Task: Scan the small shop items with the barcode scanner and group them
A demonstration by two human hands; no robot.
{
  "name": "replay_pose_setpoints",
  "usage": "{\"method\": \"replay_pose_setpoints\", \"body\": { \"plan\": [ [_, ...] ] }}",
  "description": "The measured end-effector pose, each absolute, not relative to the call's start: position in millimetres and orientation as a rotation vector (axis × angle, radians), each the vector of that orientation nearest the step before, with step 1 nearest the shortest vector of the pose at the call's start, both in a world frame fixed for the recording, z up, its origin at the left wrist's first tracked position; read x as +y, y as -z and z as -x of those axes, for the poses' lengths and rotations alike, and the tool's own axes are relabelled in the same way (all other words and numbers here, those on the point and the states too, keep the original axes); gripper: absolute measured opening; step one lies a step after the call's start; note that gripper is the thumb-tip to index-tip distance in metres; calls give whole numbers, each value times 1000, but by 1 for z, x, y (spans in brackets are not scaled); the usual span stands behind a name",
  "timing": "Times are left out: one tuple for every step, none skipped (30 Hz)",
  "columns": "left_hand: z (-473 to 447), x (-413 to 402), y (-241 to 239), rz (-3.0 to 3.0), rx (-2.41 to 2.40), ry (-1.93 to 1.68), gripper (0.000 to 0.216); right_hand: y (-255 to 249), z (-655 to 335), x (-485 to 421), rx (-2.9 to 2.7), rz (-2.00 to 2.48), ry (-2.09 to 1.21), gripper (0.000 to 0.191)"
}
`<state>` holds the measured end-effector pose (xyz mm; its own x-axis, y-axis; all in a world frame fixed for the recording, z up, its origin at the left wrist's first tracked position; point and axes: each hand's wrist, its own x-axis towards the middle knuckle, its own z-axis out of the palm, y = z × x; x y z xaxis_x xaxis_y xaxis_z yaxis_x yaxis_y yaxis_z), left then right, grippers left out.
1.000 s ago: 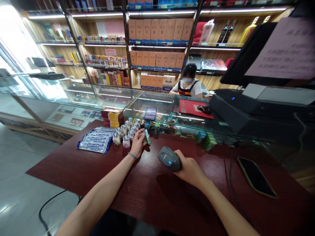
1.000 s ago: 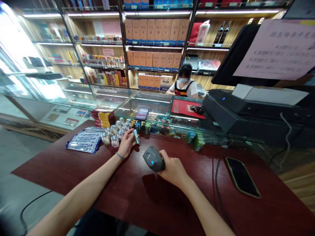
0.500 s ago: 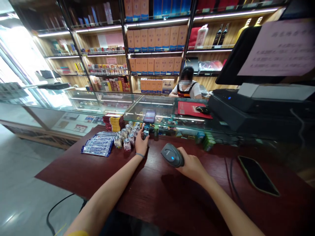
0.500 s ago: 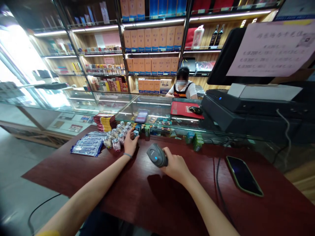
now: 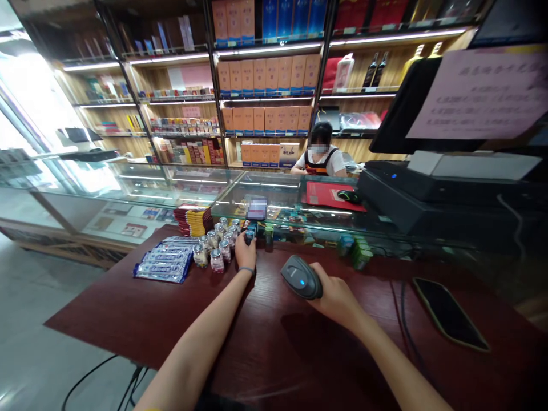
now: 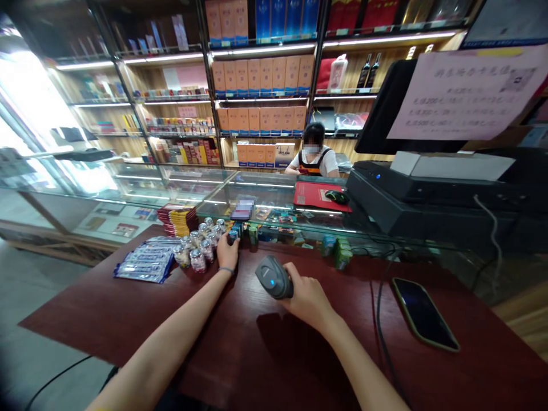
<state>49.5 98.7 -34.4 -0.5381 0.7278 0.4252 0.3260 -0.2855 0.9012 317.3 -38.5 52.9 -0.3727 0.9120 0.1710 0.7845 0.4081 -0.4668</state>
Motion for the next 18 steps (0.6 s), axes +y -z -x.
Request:
{"method": "replay_pose_setpoints", "body": {
  "plan": [
    [-50, 99, 34, -1295, 1666, -1869, 29, -53, -317, -39, -2272, 1457, -433, 42],
    [-51, 99, 32, -1286, 1678, -1839, 30, -53, -317, -39, -2276, 1461, -432, 42],
    [-51, 99, 31, -1280, 1694, -1806, 30, -54, -317, -39, -2280, 1464, -431, 42],
    [-52, 99, 30, -1276, 1712, -1773, 31, -54, -317, -39, -2283, 1466, -430, 42],
    [-53, 99, 28, -1271, 1728, -1744, 32, -54, -317, -39, -2287, 1467, -428, 41],
    [-53, 99, 27, -1264, 1739, -1721, 33, -54, -317, -39, -2290, 1467, -426, 40],
    [-54, 99, 27, -1256, 1746, -1705, 33, -54, -317, -39, -2292, 1467, -426, 39],
    [-54, 100, 26, -1247, 1749, -1697, 34, -54, -318, -38, -2290, 1469, -425, 39],
    [-54, 100, 26, -1238, 1747, -1695, 35, -54, -318, -38, -2286, 1470, -424, 40],
    [-55, 101, 26, -1232, 1743, -1696, 35, -53, -319, -38, -2282, 1470, -423, 40],
    [-55, 102, 26, -1227, 1736, -1699, 35, -53, -319, -38, -2280, 1471, -421, 40],
    [-54, 102, 26, -1225, 1730, -1704, 35, -53, -320, -38, -2278, 1475, -417, 39],
    [-54, 103, 27, -1225, 1725, -1708, 35, -52, -320, -37, -2279, 1481, -411, 39],
    [-54, 103, 27, -1230, 1725, -1709, 35, -52, -320, -37, -2281, 1488, -406, 39],
    [-54, 103, 27, -1240, 1732, -1702, 35, -52, -321, -37, -2284, 1495, -401, 39],
    [-54, 104, 27, -1250, 1744, -1691, 36, -52, -321, -37, -2286, 1501, -396, 39],
    [-54, 104, 27, -1260, 1759, -1676, 37, -51, -321, -37, -2288, 1506, -394, 39],
    [-55, 104, 27, -1266, 1773, -1661, 39, -52, -321, -36, -2289, 1506, -395, 39]
  ]
}}
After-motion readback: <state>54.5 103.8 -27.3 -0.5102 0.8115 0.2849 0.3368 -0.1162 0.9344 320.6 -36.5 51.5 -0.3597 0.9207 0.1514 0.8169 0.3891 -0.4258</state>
